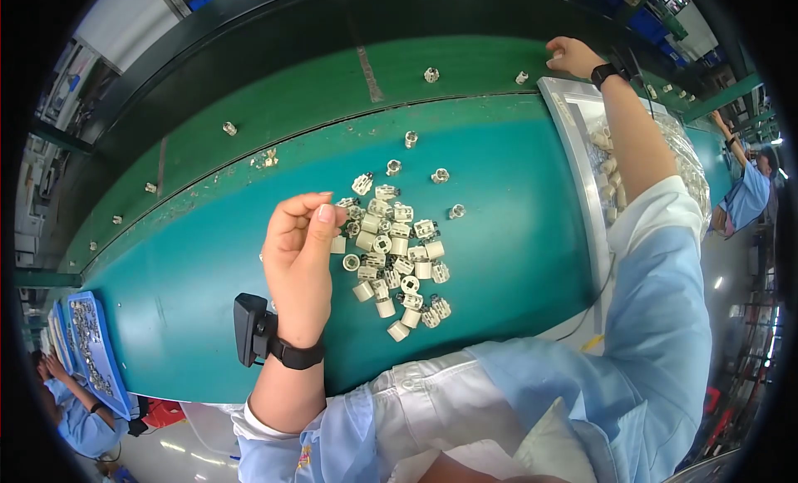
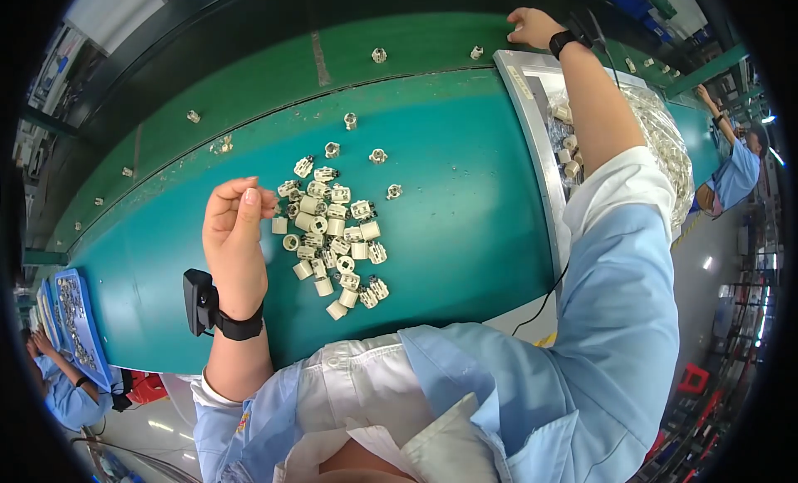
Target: The person picks up a base and a cap by hand, fits them together, and places the assembled component onto a conveyor belt, repeating this process several times.
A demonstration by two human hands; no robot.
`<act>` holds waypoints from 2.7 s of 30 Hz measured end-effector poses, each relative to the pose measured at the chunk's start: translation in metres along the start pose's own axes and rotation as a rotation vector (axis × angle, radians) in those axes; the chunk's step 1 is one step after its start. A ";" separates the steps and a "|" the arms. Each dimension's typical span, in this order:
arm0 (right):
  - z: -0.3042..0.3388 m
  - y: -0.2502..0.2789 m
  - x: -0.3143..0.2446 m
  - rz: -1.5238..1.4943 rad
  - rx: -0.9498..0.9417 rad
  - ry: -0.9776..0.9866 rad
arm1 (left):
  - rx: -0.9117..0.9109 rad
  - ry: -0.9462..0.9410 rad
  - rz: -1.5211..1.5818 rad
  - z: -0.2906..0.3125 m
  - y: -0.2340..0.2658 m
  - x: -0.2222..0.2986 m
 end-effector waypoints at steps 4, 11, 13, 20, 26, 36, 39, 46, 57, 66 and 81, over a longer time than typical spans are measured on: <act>0.010 0.033 -0.029 0.205 0.210 0.159 | -0.017 0.024 0.011 0.000 -0.003 -0.009; 0.013 0.006 -0.022 0.355 0.059 0.036 | -0.039 0.028 0.035 0.002 -0.005 -0.010; 0.019 0.015 -0.029 0.266 0.181 0.091 | -0.043 0.032 0.043 0.003 -0.004 -0.008; 0.037 -0.036 -0.079 0.060 -0.163 0.195 | -0.047 0.018 0.034 0.002 0.003 0.004; 0.035 -0.040 -0.133 0.030 -0.114 0.292 | -0.062 0.003 0.048 0.002 0.004 0.006; 0.052 -0.077 -0.234 0.093 -0.207 0.289 | -0.046 0.020 0.040 0.018 0.016 0.014; 0.072 -0.058 -0.260 -0.006 -0.137 0.356 | -0.059 0.024 0.049 0.025 0.024 0.018; 0.197 -0.086 -0.324 -0.091 -0.378 0.581 | -0.097 -0.050 0.019 0.049 0.032 0.027; 0.209 -0.071 -0.327 0.094 -0.262 0.508 | 0.025 -0.147 -0.076 0.046 0.064 0.029; 0.123 -0.112 -0.474 0.047 -0.019 0.808 | 0.064 -0.210 -0.294 0.089 0.078 0.028; 0.239 -0.083 -0.524 -0.684 -0.368 0.977 | 0.055 -0.068 0.207 0.094 0.112 0.024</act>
Point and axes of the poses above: each hand's wrist, its own z-axis away from the middle knuckle, its own y-axis out of the back of the hand, x = y × z, the point moved 9 cm from there along -z, towards the middle knuckle, and after that the axes turned 2 degrees about y, right-handed, at the moved point
